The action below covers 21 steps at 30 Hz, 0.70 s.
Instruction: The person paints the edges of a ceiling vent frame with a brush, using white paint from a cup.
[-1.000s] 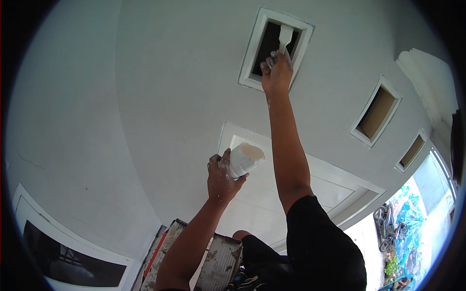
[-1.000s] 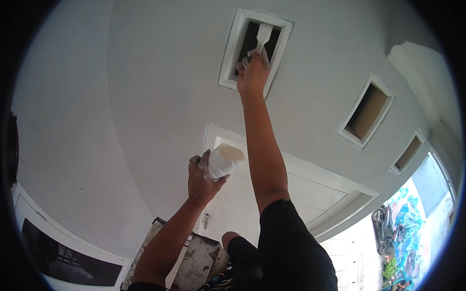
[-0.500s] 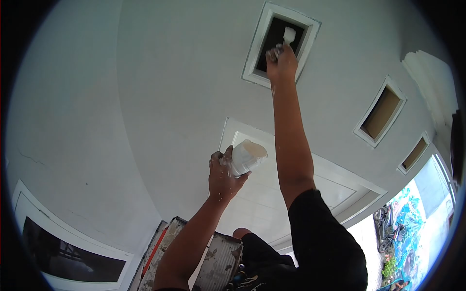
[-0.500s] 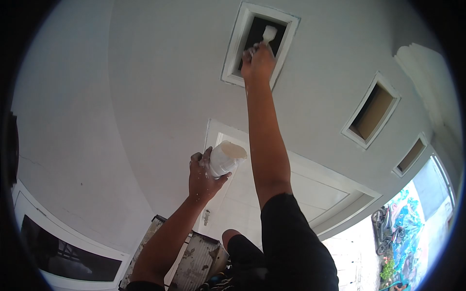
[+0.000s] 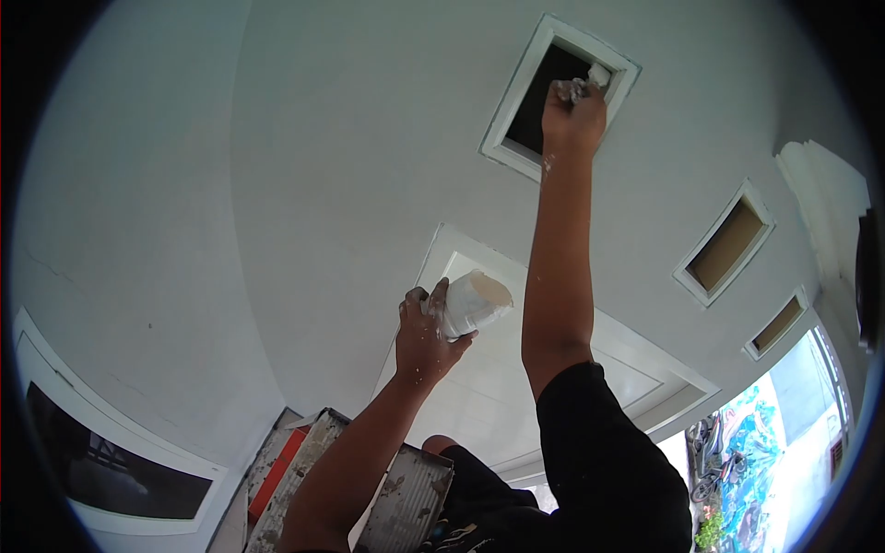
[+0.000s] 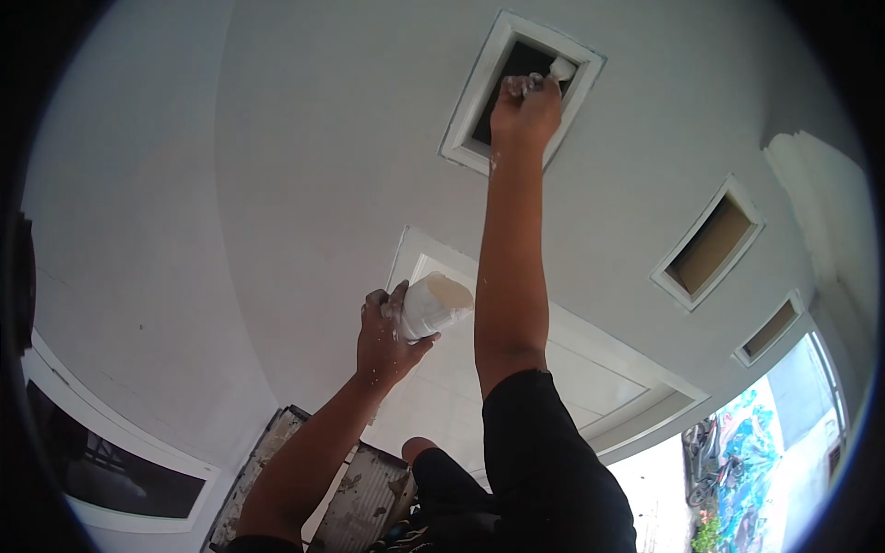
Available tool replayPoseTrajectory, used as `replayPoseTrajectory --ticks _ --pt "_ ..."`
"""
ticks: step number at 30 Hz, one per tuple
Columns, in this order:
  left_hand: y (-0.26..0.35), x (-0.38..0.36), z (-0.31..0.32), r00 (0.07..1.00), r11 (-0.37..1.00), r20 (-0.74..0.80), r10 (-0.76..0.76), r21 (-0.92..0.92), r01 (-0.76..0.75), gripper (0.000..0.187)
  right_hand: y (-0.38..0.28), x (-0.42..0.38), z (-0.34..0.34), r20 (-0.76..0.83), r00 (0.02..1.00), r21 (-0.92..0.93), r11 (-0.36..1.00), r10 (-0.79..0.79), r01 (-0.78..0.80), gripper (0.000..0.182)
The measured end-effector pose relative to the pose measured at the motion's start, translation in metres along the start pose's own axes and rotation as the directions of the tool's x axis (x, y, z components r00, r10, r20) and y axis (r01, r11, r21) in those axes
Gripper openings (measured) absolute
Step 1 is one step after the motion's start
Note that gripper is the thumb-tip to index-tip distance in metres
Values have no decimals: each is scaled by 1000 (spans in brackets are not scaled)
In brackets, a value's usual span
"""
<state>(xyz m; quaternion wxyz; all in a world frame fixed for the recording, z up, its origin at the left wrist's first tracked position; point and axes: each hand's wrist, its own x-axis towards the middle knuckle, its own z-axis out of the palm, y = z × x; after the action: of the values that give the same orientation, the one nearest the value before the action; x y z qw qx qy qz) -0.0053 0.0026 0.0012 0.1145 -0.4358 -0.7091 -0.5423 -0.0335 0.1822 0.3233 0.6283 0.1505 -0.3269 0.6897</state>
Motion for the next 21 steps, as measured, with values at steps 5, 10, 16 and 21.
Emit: replayPoseTrajectory --ticks 5,10,16,21 --pt "-2 -3 1 1000 1000 -9 15 12 -15 101 -34 -86 -23 100 983 -375 921 152 -105 25" --pt "-1 -3 -2 1000 1000 -2 -14 -22 14 101 -113 -144 -71 248 884 -833 553 396 -14 44" --pt "-4 -3 1 1000 999 -30 7 -41 -8 102 -216 -198 -117 147 902 -933 360 405 -9 27" --pt "-2 -2 -2 1000 999 -10 -12 -49 12 102 -258 -226 -148 44 968 -953 302 248 -34 15"
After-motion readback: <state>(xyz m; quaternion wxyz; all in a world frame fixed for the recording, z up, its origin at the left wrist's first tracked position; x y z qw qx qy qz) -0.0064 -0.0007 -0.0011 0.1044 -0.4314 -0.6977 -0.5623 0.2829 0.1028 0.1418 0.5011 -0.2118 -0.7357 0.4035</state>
